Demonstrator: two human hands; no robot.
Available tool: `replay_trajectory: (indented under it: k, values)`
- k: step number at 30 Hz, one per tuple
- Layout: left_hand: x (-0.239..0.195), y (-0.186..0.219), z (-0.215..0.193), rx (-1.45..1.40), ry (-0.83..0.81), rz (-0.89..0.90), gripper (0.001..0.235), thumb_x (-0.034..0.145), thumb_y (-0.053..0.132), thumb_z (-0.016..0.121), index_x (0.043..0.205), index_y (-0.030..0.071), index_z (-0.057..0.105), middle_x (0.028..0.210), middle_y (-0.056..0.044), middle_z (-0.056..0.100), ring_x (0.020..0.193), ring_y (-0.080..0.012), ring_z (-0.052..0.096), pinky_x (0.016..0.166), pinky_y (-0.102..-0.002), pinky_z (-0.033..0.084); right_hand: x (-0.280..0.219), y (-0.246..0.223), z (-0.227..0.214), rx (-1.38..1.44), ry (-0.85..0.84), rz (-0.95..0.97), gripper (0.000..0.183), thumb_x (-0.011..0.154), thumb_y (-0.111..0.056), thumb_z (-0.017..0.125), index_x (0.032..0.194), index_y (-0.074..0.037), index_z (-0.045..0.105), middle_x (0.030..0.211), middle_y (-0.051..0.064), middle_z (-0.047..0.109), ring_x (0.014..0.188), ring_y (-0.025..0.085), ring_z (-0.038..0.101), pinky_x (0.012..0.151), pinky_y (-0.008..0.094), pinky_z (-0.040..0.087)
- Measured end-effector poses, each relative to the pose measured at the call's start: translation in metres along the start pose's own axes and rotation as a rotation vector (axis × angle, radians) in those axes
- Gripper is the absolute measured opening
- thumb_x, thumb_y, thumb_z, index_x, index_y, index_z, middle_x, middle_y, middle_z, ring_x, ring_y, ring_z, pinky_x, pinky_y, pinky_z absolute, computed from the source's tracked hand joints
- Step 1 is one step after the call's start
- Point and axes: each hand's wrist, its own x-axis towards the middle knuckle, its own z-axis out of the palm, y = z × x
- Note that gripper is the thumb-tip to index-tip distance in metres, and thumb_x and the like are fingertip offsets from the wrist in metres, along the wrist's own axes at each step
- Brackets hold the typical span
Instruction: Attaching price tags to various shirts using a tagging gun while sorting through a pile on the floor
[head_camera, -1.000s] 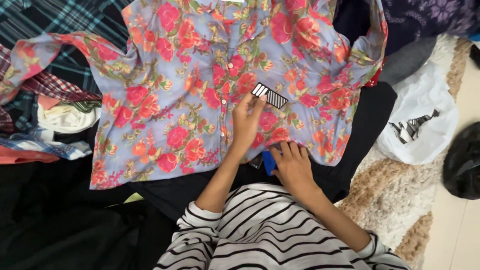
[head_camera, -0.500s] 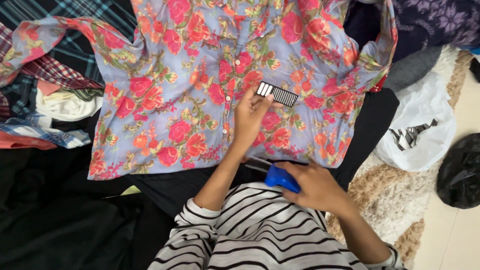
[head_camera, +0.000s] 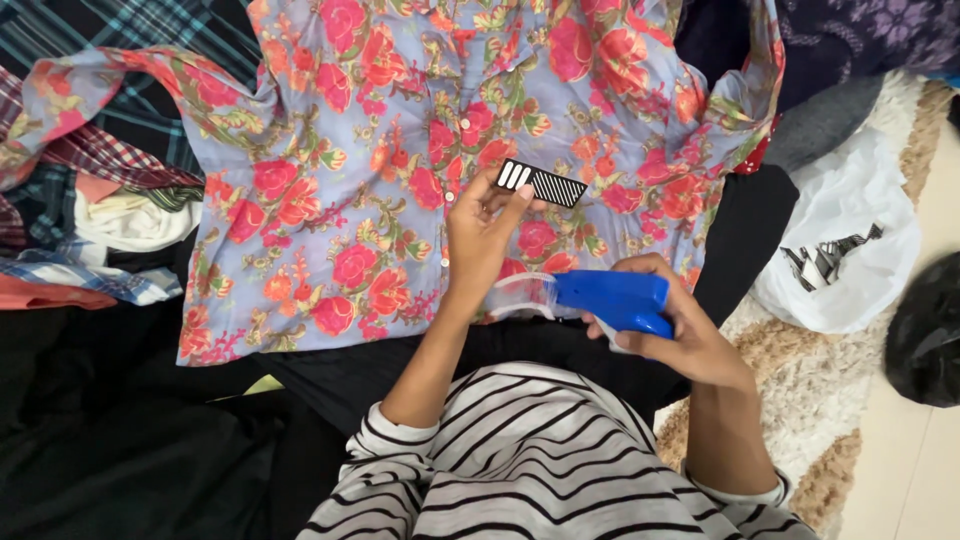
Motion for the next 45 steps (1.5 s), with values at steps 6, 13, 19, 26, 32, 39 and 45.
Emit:
replay_trajectory:
  k: [6, 13, 19, 26, 32, 39, 45]
  values:
    - [0.001, 0.0, -0.001, -0.05, 0.079, -0.04, 0.018, 0.091, 0.0, 0.073, 0.104, 0.001, 0.06, 0.092, -0.009, 0.067, 0.078, -0.0131, 0.073, 0.073, -0.024, 0.06, 0.014, 0.009, 0.013, 0.218, 0.205, -0.158, 0.069, 0.068, 0.008, 0.079, 0.124, 0.002, 0.04, 0.115, 0.018, 0.052, 0.108, 0.031, 0.061, 0.09, 0.045, 0.05]
    - [-0.001, 0.024, 0.008, -0.054, 0.028, -0.057, 0.023, 0.083, -0.004, 0.075, 0.085, 0.004, 0.053, 0.085, -0.013, 0.072, 0.071, -0.0137, 0.073, 0.062, -0.023, 0.057, 0.036, 0.021, 0.029, 0.679, 0.41, -0.167, 0.07, 0.075, 0.009, 0.062, 0.144, 0.001, 0.049, 0.113, 0.018, 0.065, 0.093, 0.03, 0.069, 0.088, 0.049, 0.054]
    - [-0.008, 0.02, 0.01, -0.049, -0.052, -0.036, 0.024, 0.082, -0.003, 0.075, 0.081, 0.005, 0.053, 0.095, -0.02, 0.074, 0.081, -0.019, 0.075, 0.06, -0.023, 0.057, 0.057, 0.034, 0.032, 0.817, 0.531, -0.076, 0.058, 0.076, 0.001, 0.06, 0.134, 0.008, 0.056, 0.106, 0.029, 0.068, 0.085, 0.046, 0.073, 0.08, 0.065, 0.06]
    - [-0.01, 0.02, 0.01, 0.007, -0.084, 0.082, 0.023, 0.082, -0.008, 0.076, 0.079, 0.002, 0.055, 0.103, -0.024, 0.074, 0.089, -0.0268, 0.077, 0.078, -0.032, 0.06, 0.063, 0.027, 0.037, 0.844, 0.563, -0.098, 0.054, 0.077, 0.002, 0.06, 0.13, 0.006, 0.059, 0.104, 0.027, 0.069, 0.085, 0.043, 0.075, 0.079, 0.061, 0.063]
    - [-0.012, 0.045, 0.021, 0.225, -0.177, 0.168, 0.019, 0.08, -0.002, 0.078, 0.076, 0.002, 0.059, 0.098, -0.019, 0.077, 0.105, -0.0327, 0.074, 0.095, -0.044, 0.056, 0.066, 0.041, 0.035, 0.757, 0.593, -0.101, 0.056, 0.078, 0.001, 0.063, 0.133, 0.007, 0.057, 0.106, 0.026, 0.069, 0.089, 0.041, 0.074, 0.083, 0.061, 0.062]
    - [0.0, 0.064, 0.008, 0.522, -0.424, 0.407, 0.015, 0.086, 0.009, 0.08, 0.079, 0.006, 0.068, 0.103, -0.013, 0.078, 0.113, -0.0332, 0.072, 0.111, -0.053, 0.043, 0.042, 0.165, -0.022, 0.497, 0.561, -0.068, 0.07, 0.072, 0.01, 0.07, 0.14, 0.002, 0.055, 0.117, 0.017, 0.07, 0.101, 0.032, 0.071, 0.084, 0.055, 0.061]
    - [0.017, 0.064, -0.015, 0.8, -0.793, 0.385, 0.019, 0.091, 0.029, 0.074, 0.104, 0.015, 0.075, 0.114, -0.01, 0.075, 0.121, -0.0351, 0.063, 0.111, -0.054, 0.039, 0.061, 0.102, 0.025, 0.342, 0.629, 0.073, 0.055, 0.073, 0.0, 0.082, 0.126, 0.002, 0.067, 0.104, 0.018, 0.072, 0.094, 0.031, 0.071, 0.08, 0.053, 0.06]
